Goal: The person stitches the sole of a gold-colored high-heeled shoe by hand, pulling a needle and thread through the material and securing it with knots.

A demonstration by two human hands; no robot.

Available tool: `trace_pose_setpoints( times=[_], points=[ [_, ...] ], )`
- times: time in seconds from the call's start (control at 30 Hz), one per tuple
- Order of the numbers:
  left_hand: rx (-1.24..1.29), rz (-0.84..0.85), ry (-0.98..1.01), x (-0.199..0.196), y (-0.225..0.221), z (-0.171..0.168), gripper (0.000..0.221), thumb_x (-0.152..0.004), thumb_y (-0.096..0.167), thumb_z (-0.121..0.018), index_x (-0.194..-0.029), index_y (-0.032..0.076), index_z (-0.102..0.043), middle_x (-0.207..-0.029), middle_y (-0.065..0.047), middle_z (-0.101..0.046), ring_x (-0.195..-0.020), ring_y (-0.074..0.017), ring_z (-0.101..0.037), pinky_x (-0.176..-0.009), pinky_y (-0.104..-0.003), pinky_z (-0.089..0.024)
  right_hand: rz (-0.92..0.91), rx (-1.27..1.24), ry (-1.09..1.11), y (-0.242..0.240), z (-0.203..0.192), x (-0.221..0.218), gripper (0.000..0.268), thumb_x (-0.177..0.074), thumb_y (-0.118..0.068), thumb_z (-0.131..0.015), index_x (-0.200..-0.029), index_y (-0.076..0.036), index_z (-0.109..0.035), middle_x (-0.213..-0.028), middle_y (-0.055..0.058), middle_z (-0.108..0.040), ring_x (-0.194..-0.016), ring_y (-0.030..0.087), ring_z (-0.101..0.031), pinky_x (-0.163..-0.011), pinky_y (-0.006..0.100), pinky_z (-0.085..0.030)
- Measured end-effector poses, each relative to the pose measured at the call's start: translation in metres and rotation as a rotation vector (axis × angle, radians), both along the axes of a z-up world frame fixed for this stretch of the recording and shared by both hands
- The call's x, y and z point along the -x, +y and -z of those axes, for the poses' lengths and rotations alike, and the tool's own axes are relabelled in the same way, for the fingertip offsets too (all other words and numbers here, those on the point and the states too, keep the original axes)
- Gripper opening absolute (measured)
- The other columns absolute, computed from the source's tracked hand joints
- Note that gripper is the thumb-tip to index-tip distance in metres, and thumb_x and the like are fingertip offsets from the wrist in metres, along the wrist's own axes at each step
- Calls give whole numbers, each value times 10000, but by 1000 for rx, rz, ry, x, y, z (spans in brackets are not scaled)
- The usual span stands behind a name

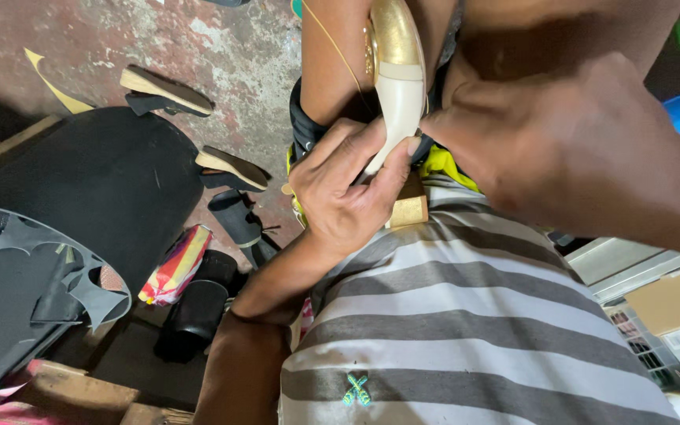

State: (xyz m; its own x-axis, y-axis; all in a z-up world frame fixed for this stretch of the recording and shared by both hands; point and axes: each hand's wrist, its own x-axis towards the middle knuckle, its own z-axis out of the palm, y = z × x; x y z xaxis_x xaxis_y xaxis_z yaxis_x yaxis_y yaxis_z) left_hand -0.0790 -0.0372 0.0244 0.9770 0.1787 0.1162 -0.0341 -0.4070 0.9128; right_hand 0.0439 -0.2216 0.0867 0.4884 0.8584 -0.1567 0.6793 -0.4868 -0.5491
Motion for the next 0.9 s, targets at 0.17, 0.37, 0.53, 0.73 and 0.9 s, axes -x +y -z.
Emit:
trace_pose_setpoints(
  times=[0.17,0.37,0.53,0.73,0.9],
  points=[
    [-10,-9,7,-1,-1,2,298,-954,0,-840,-1208,53,-694,-949,-86,-706,-748,-173,-692,-665,-274,-549,-146,23,-249,3,1,3,248,-833,-124,-680,-1056,-28,-730,-891,113,-735,-650,259,-678,-506,375,-489],
    [-28,-1,14,-3,-4,0,291,-932,8,-851,-1179,64,-706,-939,-80,-702,-705,-155,-679,-635,-261,-533,60,87,63,2,11,-2,64,-943,-196,-695,-929,-144,-729,-748,40,-708,-588,263,-641,-527,393,-475],
    [-3,15,-5,-2,2,0,269,-972,5,-821,-1198,68,-688,-951,-70,-701,-783,-166,-703,-695,-258,-553,20,-24,-11,5,4,-3,96,-924,-206,-709,-938,-111,-715,-776,48,-705,-587,264,-642,-500,397,-460],
    [-6,28,-18,4,1,-4,298,-977,19,-824,-1225,43,-662,-1034,-81,-696,-818,-185,-703,-730,-285,-572,-115,142,-364,9,-17,19,117,-877,-189,-691,-898,-74,-687,-856,50,-693,-693,173,-685,-537,330,-484],
    [-25,71,-21,2,5,-3,311,-963,36,-839,-1220,74,-669,-998,-69,-696,-848,-197,-705,-746,-286,-573,-75,211,-396,13,-18,21,201,-788,-164,-698,-966,-74,-721,-820,29,-666,-680,163,-672,-587,310,-515]
  ],
)
